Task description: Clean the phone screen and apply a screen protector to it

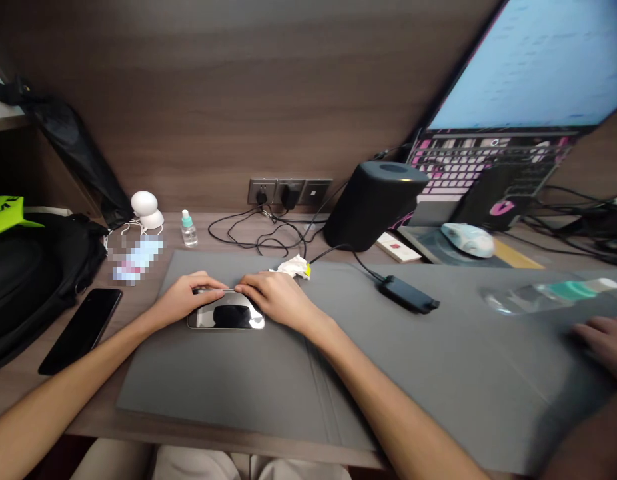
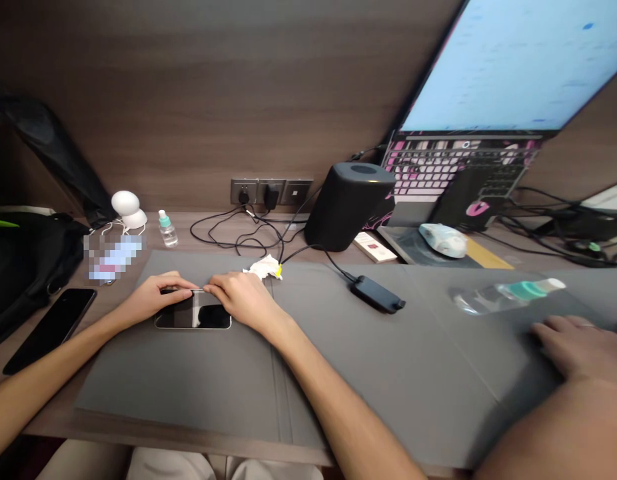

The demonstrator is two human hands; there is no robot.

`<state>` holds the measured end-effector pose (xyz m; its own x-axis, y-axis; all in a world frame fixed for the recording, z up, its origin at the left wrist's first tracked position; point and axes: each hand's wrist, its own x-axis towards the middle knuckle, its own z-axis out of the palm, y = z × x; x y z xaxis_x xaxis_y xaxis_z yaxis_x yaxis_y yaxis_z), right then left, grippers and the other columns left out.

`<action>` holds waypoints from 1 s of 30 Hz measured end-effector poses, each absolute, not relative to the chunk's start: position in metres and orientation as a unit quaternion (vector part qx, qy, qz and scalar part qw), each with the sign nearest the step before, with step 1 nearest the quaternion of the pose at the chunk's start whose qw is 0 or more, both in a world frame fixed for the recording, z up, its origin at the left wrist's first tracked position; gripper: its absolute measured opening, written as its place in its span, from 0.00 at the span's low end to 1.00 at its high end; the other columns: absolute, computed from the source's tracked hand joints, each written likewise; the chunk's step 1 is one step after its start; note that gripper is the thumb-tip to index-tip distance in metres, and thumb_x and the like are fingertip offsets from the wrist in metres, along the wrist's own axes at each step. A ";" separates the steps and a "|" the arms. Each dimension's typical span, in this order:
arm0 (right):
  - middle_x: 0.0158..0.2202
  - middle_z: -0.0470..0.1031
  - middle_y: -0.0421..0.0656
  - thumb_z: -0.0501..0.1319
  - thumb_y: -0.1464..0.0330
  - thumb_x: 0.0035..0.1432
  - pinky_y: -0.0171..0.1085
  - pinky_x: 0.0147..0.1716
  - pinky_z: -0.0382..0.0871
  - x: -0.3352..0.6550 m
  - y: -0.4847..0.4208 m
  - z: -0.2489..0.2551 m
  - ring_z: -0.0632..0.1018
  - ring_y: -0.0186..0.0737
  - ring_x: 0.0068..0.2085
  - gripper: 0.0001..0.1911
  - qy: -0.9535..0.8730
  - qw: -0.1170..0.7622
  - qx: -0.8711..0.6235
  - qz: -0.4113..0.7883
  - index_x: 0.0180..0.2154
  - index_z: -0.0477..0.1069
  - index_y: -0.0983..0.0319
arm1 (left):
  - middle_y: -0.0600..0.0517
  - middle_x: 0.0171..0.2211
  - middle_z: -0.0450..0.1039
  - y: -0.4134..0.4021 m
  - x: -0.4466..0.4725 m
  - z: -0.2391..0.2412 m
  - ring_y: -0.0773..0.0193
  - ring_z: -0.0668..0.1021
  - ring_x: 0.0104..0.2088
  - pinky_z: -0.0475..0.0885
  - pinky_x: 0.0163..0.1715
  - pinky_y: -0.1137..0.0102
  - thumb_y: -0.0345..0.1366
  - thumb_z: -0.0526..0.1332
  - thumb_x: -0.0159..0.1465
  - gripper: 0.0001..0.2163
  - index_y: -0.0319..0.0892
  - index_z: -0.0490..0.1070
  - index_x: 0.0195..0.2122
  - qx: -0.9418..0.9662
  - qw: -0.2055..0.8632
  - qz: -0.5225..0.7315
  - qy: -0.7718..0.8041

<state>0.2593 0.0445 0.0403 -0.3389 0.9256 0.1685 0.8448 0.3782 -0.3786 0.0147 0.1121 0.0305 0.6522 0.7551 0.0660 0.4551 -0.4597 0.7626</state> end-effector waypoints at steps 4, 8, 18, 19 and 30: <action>0.39 0.84 0.43 0.54 0.62 0.77 0.36 0.35 0.58 0.259 0.045 0.040 0.81 0.41 0.39 0.16 -0.807 0.181 -0.552 0.110 0.45 0.80 0.58 | 0.51 0.37 0.77 0.111 0.014 0.032 0.58 0.78 0.41 0.71 0.45 0.66 0.51 0.63 0.68 0.16 0.48 0.85 0.45 0.830 0.370 0.202 0.365; 0.36 0.83 0.42 0.53 0.63 0.77 0.36 0.35 0.60 0.262 0.046 0.042 0.80 0.41 0.37 0.16 -0.783 0.198 -0.569 0.153 0.44 0.79 0.58 | 0.51 0.36 0.78 0.110 0.016 0.034 0.59 0.78 0.40 0.72 0.44 0.67 0.52 0.62 0.68 0.18 0.46 0.85 0.43 0.827 0.373 0.208 0.367; 0.50 0.83 0.45 0.48 0.64 0.77 0.38 0.45 0.73 0.295 0.048 0.056 0.83 0.41 0.46 0.20 -0.732 0.384 -0.512 0.236 0.63 0.68 0.57 | 0.44 0.37 0.86 0.109 0.014 0.031 0.53 0.85 0.42 0.76 0.48 0.61 0.53 0.52 0.74 0.28 0.36 0.68 0.64 0.703 0.477 0.325 0.416; 0.52 0.83 0.46 0.49 0.63 0.77 0.39 0.46 0.73 0.302 0.049 0.059 0.82 0.43 0.48 0.20 -0.719 0.405 -0.526 0.205 0.64 0.68 0.57 | 0.43 0.40 0.86 0.109 0.014 0.031 0.51 0.84 0.48 0.74 0.53 0.58 0.53 0.53 0.74 0.27 0.36 0.68 0.64 0.700 0.463 0.350 0.415; 0.50 0.83 0.48 0.64 0.72 0.68 0.39 0.55 0.65 0.335 0.053 0.073 0.81 0.45 0.52 0.08 -0.809 0.114 -0.575 0.050 0.46 0.81 0.63 | 0.61 0.52 0.83 0.129 0.007 0.036 0.47 0.80 0.56 0.66 0.66 0.51 0.62 0.56 0.66 0.21 0.56 0.83 0.40 0.788 0.297 0.258 0.473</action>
<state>0.3348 0.0529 0.0726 -0.3128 0.9414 0.1263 0.9185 0.3337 -0.2121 0.0068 0.1295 0.0359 0.4184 0.8994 0.1265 0.5929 -0.3759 0.7121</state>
